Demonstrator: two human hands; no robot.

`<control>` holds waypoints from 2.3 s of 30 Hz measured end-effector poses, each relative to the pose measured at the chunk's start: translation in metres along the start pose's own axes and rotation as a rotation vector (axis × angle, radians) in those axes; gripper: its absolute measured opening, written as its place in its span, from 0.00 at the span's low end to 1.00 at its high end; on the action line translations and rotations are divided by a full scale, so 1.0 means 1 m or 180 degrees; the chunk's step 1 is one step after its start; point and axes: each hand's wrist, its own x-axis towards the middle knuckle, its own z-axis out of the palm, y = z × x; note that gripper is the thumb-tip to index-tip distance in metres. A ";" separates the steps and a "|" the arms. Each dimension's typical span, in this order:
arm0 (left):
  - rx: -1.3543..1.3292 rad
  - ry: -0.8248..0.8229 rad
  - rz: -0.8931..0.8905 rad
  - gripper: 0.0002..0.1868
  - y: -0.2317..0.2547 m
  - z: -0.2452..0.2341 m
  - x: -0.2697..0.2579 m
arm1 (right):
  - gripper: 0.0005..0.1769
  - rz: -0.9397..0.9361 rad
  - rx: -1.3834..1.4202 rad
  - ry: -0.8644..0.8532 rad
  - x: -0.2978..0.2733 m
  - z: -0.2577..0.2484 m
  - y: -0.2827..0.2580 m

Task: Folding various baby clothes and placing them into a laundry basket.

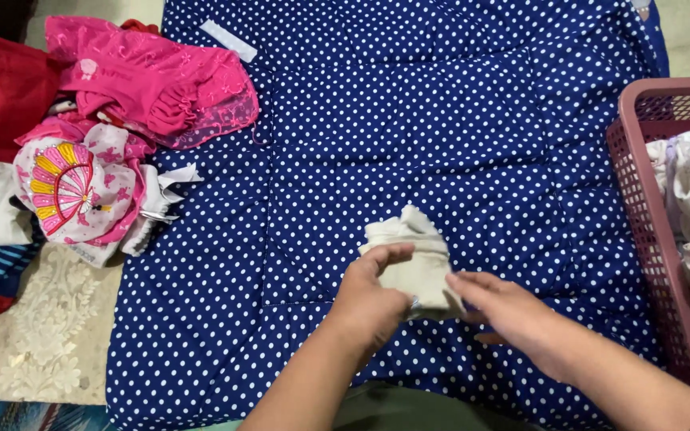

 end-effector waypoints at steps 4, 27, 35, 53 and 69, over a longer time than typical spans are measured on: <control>-0.0208 -0.0180 -0.0189 0.36 0.045 0.009 -0.021 | 0.36 -0.0114 0.1304 -0.0438 -0.013 -0.009 -0.009; -0.0230 -0.1131 0.1047 0.25 0.071 0.178 -0.019 | 0.19 -0.1358 0.2703 0.1157 -0.069 -0.158 0.061; 0.0033 -0.1709 0.1183 0.28 0.066 0.272 -0.029 | 0.16 -0.1633 0.2793 0.2278 -0.070 -0.229 0.151; 0.0656 -0.1853 0.1429 0.29 0.031 0.348 -0.014 | 0.13 -0.1680 0.2418 0.3147 -0.059 -0.271 0.217; 0.0754 -0.1854 0.1472 0.33 0.026 0.354 -0.015 | 0.16 -0.1697 0.2205 0.3211 -0.050 -0.282 0.231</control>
